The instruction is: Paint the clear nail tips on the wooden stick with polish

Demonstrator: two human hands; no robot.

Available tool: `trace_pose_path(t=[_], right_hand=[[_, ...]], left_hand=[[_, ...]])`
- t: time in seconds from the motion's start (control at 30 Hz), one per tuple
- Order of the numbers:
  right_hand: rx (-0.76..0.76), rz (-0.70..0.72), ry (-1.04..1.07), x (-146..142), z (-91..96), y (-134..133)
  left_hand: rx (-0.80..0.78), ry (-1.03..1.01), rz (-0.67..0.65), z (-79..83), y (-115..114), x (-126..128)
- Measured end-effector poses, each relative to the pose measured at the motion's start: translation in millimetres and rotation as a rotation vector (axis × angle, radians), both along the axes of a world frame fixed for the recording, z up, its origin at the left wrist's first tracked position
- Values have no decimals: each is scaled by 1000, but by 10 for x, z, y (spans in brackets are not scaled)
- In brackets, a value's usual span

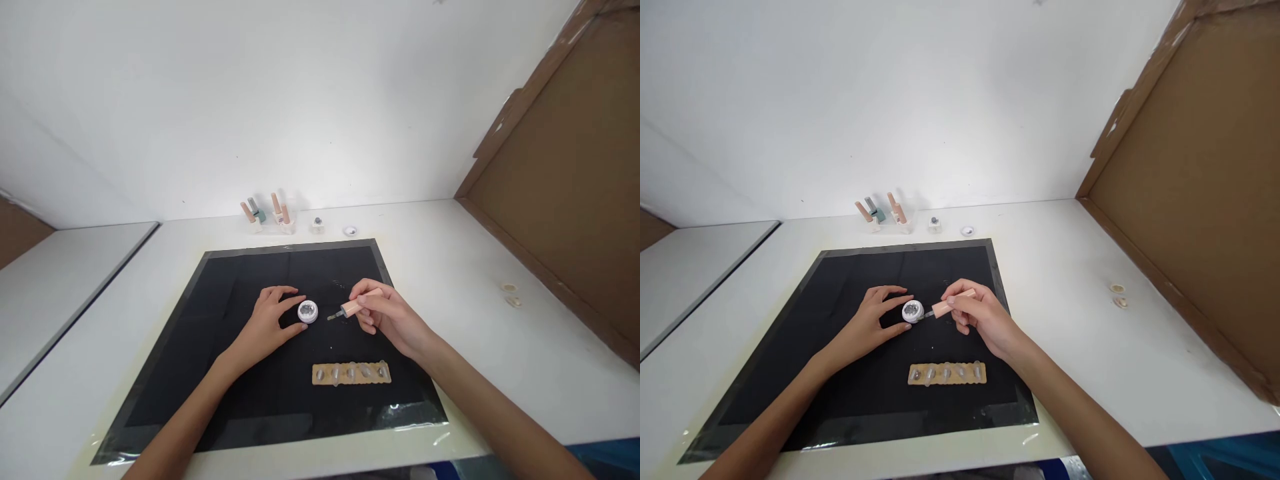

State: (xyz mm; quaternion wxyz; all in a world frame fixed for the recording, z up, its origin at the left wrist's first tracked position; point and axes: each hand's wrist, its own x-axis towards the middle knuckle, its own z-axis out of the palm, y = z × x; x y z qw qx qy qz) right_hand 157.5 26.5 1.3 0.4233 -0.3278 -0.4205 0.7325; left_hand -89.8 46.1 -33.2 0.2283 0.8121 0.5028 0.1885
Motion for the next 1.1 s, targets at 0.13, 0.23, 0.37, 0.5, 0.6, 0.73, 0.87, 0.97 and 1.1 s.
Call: trace_pose_path(t=[0.13,0.23,0.37,0.5,0.6,0.73,0.87,0.97,1.1], right_hand=[[35,-6,6,28,26,-21],[70,-29,10,45,52,-34],[101,-77,24,46,42,-39],[122,-99,47,32,4,-51],[142,-110,52,27,1,-56],[150,-134,47,45,28,-38],[152,-180,24,89,65,-4],[157,-257,13,126,85,38],[159,-343,29,166,79,111]], left_hand=[[-18,7,1,174,-73,-113],[-91,-2,26,310,-298,-134],[-220,-41,-15,292,-681,27],[-142,51,5,132,-850,241],[-96,52,-38,103,-834,304],[-216,-126,-65,203,-754,318],[-493,-476,-75,249,-636,400],[-701,-779,-43,205,-551,533],[-793,-919,2,113,-516,719]])
